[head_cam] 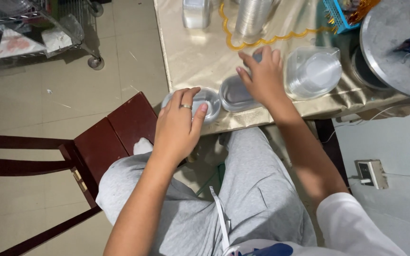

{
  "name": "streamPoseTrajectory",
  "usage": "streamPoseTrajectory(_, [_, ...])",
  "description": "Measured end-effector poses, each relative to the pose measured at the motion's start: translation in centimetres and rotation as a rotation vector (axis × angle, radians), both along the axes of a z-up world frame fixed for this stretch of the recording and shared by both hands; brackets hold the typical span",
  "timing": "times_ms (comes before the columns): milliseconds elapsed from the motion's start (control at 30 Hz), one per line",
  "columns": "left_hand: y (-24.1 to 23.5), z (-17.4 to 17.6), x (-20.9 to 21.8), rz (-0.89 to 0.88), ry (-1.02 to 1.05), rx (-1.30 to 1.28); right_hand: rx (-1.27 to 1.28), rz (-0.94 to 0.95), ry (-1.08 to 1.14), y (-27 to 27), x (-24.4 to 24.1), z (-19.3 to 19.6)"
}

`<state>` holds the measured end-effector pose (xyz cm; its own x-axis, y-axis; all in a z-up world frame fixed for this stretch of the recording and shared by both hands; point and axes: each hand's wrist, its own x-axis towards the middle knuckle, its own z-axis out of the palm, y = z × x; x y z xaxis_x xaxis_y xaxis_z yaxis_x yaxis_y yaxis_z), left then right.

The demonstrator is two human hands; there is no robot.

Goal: Wiping down plastic containers with a cloth.

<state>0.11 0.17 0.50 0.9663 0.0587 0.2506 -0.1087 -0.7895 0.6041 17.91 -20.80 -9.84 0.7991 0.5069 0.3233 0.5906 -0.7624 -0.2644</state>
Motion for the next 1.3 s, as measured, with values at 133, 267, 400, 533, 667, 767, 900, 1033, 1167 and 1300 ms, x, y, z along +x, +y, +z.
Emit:
streamPoseTrajectory(133, [0.0, 0.1, 0.0, 0.004, 0.011, 0.001, 0.126, -0.049, -0.159, 2.3, -0.3, 1.6])
streamPoseTrajectory(267, [0.0, 0.3, 0.1, 0.006, 0.018, -0.001, 0.149, -0.048, -0.207, 4.8, 0.1, -2.1])
streamPoseTrajectory(400, [0.1, 0.3, 0.2, -0.003, 0.019, 0.002, 0.041, -0.12, -0.109, 5.5, -0.6, -5.1])
streamPoseTrajectory(533, [0.1, 0.5, 0.0, -0.002, 0.012, 0.013, 0.049, -0.102, -0.116, 5.4, -0.8, -5.3])
streamPoseTrajectory(667, [0.1, 0.5, 0.1, -0.003, 0.041, 0.022, 0.038, -0.101, -0.162, 5.4, -0.8, -5.6])
streamPoseTrajectory(767, [0.1, 0.1, 0.2, -0.005, 0.036, 0.034, 0.043, -0.104, -0.108, 5.4, -0.6, -5.2])
streamPoseTrajectory(900, [-0.1, 0.4, 0.1, -0.009, 0.033, 0.033, 0.181, -0.066, 0.048, 4.6, 1.0, -4.1])
streamPoseTrajectory(1033, [0.0, 0.6, -0.1, 0.002, 0.065, 0.006, 0.39, -0.143, 0.013, 3.2, 1.0, -2.0])
streamPoseTrajectory(1167, [0.1, 0.3, 0.2, 0.003, 0.043, -0.011, 0.669, -0.161, -0.004, 1.7, 0.1, -1.6])
streamPoseTrajectory(1300, [0.0, -0.2, 0.4, -0.004, 0.031, 0.0, 0.071, -0.221, 0.023, 1.3, -0.4, -6.0])
